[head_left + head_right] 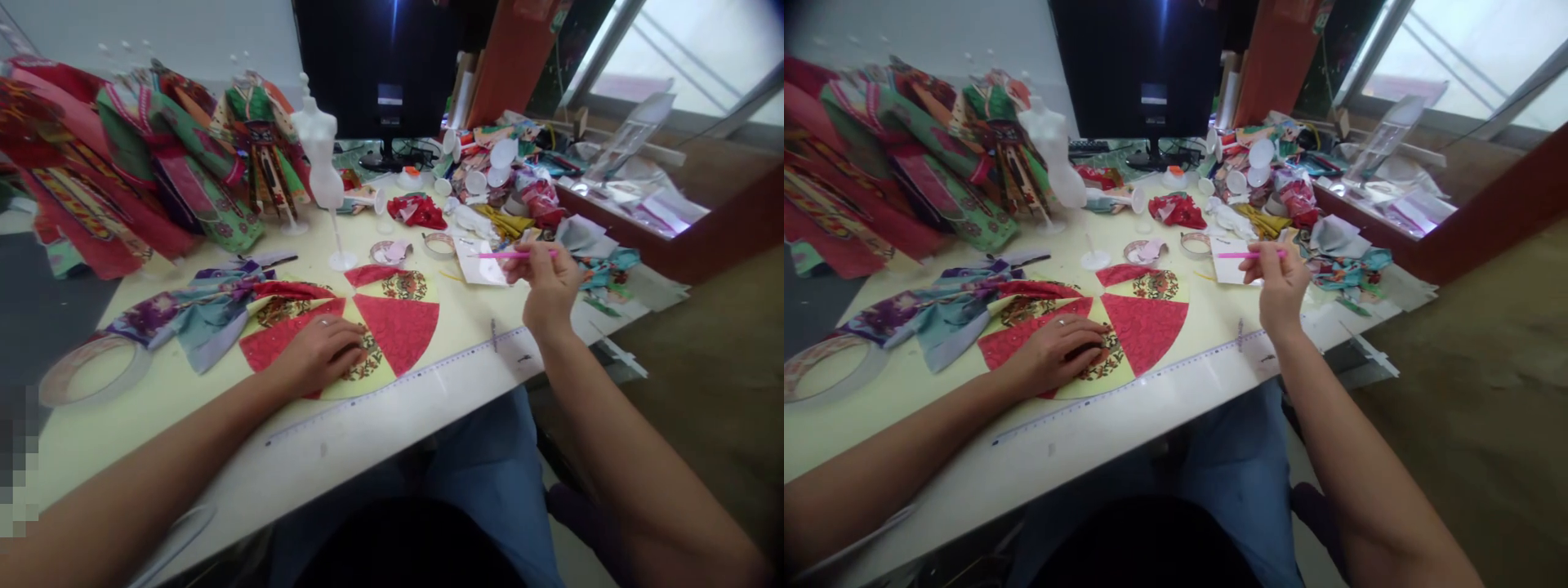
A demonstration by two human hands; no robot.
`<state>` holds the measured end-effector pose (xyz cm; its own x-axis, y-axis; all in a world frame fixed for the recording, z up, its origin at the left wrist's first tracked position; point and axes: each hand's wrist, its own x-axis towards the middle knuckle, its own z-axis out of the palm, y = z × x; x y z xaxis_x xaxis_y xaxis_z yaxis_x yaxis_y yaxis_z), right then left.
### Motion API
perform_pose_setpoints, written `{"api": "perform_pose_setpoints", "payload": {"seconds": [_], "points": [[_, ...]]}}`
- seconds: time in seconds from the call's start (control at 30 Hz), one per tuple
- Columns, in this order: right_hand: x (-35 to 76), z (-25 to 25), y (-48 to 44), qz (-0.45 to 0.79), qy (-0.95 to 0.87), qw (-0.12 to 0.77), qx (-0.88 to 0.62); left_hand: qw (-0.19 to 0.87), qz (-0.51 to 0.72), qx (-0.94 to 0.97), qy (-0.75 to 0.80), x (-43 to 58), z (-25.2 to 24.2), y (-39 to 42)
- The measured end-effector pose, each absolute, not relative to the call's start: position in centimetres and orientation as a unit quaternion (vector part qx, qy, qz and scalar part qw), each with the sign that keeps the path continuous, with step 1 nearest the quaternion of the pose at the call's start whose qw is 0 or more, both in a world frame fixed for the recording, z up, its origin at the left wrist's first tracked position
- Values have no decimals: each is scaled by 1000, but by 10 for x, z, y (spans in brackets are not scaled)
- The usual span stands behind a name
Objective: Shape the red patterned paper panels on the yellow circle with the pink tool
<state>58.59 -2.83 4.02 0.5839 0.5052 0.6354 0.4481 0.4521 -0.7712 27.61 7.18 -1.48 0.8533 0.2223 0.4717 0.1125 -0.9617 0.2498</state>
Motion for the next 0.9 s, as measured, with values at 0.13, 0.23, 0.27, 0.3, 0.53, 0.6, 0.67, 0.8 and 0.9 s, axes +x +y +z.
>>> {"api": "perform_pose_setpoints", "payload": {"seconds": [0.13,0.23,0.27,0.3,0.53,0.6,0.67,0.8,0.9], "points": [[598,36,-68,-39,-416,737,-531,113,253,956,98,276,-17,74],[593,28,-108,-109,-398,735,-537,114,244,958,102,276,-18,76],[591,25,-123,-156,-405,715,-548,114,244,958,101,275,-18,77],[588,23,-136,-188,-415,690,-563,116,243,958,100,275,-19,77],[581,7,-211,-221,-434,544,-683,122,236,958,105,275,-18,77],[580,3,-222,-195,-454,498,-713,122,233,959,108,275,-18,77],[579,-1,-229,-177,-480,465,-723,121,230,959,110,276,-17,77],[581,-4,-233,-197,-494,437,-725,118,232,959,107,276,-18,77],[584,-4,-231,-199,-485,428,-737,121,232,959,108,276,-19,78]]}}
